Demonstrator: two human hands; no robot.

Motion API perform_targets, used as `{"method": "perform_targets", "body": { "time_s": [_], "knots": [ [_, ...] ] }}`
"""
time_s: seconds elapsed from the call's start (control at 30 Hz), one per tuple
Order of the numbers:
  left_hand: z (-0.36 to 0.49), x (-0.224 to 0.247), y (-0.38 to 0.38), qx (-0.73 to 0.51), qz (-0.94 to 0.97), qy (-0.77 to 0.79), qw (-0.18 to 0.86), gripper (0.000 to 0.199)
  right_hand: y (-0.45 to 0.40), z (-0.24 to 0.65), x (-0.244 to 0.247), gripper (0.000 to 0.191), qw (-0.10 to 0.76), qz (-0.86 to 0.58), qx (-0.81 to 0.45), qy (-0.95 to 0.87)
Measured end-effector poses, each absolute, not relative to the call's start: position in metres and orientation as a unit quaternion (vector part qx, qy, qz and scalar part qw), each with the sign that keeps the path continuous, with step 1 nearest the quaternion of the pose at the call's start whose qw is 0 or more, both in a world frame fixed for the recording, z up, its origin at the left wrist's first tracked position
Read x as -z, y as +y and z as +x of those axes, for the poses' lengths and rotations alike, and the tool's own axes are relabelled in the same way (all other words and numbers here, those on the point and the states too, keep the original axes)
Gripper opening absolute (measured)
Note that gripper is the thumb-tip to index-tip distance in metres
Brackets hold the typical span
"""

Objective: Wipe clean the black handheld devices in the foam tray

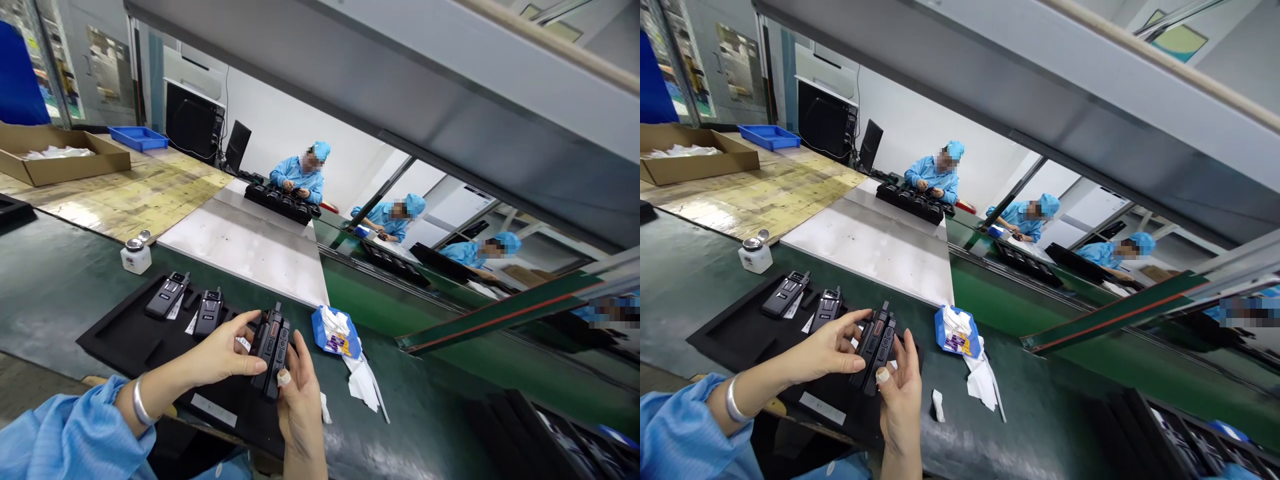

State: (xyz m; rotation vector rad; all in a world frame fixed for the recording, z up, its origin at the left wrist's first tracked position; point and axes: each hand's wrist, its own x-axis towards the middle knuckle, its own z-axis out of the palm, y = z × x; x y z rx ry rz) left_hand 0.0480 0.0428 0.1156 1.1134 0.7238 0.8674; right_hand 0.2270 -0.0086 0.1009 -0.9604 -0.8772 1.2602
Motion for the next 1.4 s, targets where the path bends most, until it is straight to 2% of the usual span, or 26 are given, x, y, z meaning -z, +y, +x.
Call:
{"method": "perform_targets", "body": {
  "time_s": [0.37,0.53,0.67,0.77,0.93,1.07,1.27,1.4],
  "knots": [
    [0.044,-0.125,0.041,-0.399,0.515,0.315,0.69,0.087,-0.008,0.225,-0.107,0.082,0.62,-0.401,-0.556,-0.382],
    [0.041,-0.126,0.042,-0.383,0.517,0.319,0.696,0.095,-0.006,0.226,-0.107,0.083,0.608,-0.385,-0.573,-0.392],
    [0.035,-0.134,0.037,-0.358,0.555,0.309,0.684,0.1,-0.009,0.228,-0.103,0.098,0.603,-0.351,-0.565,-0.441],
    [0.027,-0.142,0.031,-0.356,0.641,0.273,0.623,0.098,-0.02,0.228,-0.099,0.105,0.603,-0.349,-0.527,-0.486],
    [0.013,-0.143,0.028,-0.37,0.807,0.219,0.406,0.089,-0.037,0.226,-0.098,0.09,0.594,-0.362,-0.436,-0.57],
    [0.009,-0.136,0.028,-0.383,0.841,0.179,0.338,0.081,-0.037,0.227,-0.098,0.082,0.584,-0.336,-0.383,-0.632],
    [0.005,-0.133,0.026,-0.388,0.835,0.18,0.347,0.08,-0.04,0.218,-0.096,0.081,0.611,-0.347,-0.382,-0.6],
    [0.006,-0.126,0.025,-0.409,0.777,0.222,0.425,0.083,-0.035,0.211,-0.092,0.086,0.647,-0.356,-0.426,-0.523]
  ]
}}
